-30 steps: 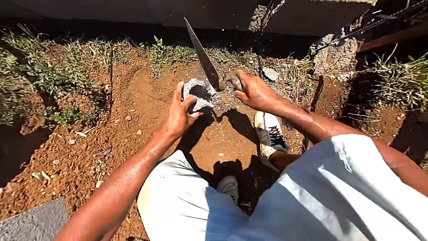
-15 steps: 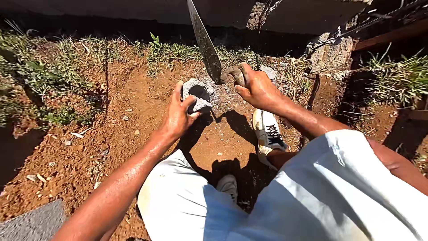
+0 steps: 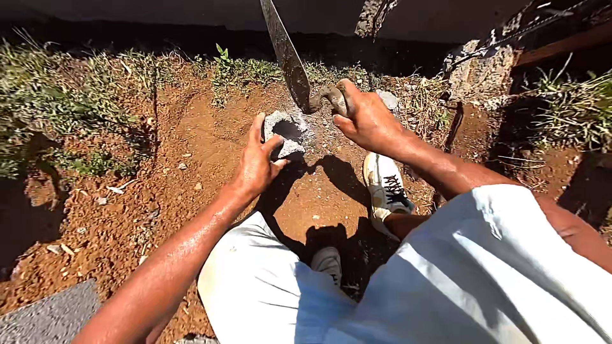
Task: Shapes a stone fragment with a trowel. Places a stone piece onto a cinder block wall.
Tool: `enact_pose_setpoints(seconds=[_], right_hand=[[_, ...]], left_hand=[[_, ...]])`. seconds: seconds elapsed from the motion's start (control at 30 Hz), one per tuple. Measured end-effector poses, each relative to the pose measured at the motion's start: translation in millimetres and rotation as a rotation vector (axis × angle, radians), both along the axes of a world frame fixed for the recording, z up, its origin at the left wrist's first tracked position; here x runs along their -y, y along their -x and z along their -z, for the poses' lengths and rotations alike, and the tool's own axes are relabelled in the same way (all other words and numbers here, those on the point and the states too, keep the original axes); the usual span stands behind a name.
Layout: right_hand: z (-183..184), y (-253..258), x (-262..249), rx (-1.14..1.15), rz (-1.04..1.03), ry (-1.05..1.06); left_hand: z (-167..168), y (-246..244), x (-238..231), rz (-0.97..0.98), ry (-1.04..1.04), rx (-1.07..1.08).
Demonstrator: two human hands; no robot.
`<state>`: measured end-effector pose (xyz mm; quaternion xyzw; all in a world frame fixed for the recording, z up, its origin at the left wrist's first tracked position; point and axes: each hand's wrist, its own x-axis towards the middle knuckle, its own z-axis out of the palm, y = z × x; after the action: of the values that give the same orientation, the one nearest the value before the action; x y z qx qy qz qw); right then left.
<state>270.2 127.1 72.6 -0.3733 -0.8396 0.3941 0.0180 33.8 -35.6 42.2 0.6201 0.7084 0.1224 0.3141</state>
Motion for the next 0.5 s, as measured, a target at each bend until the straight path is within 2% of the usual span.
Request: enact_pose_setpoints(seconds=[0.1,0.17,0.23,0.3,0.37,0.43,0.5], right_hand=[[-44,13,-6,-0.238,0.107,-0.142],[-51,17,-1,-0.331,0.148,-0.157],[-17,15,11,-0.235,0.100,-0.094],[36,0,21,0.095,-0.060,0.073],[71,-19,19,0.285,-0.110,0.177],[71,-29,19,0.302,-0.081,0.211],[48,-25,10,0.214,-0.029,0.154]], left_hand=[[1,0,-1,0.016,0.000,-0.006],[3,0,0,0.027,-0.003,0.007],[2,-1,1,0.024,0.005,-0.001],[1,-3,4,0.011,0.024,-0.022],[1,1,1,0.010,0.023,-0.032],[4,3,9,0.007,0.024,-0.014],[3,3,8,0.001,0.028,-0.024]])
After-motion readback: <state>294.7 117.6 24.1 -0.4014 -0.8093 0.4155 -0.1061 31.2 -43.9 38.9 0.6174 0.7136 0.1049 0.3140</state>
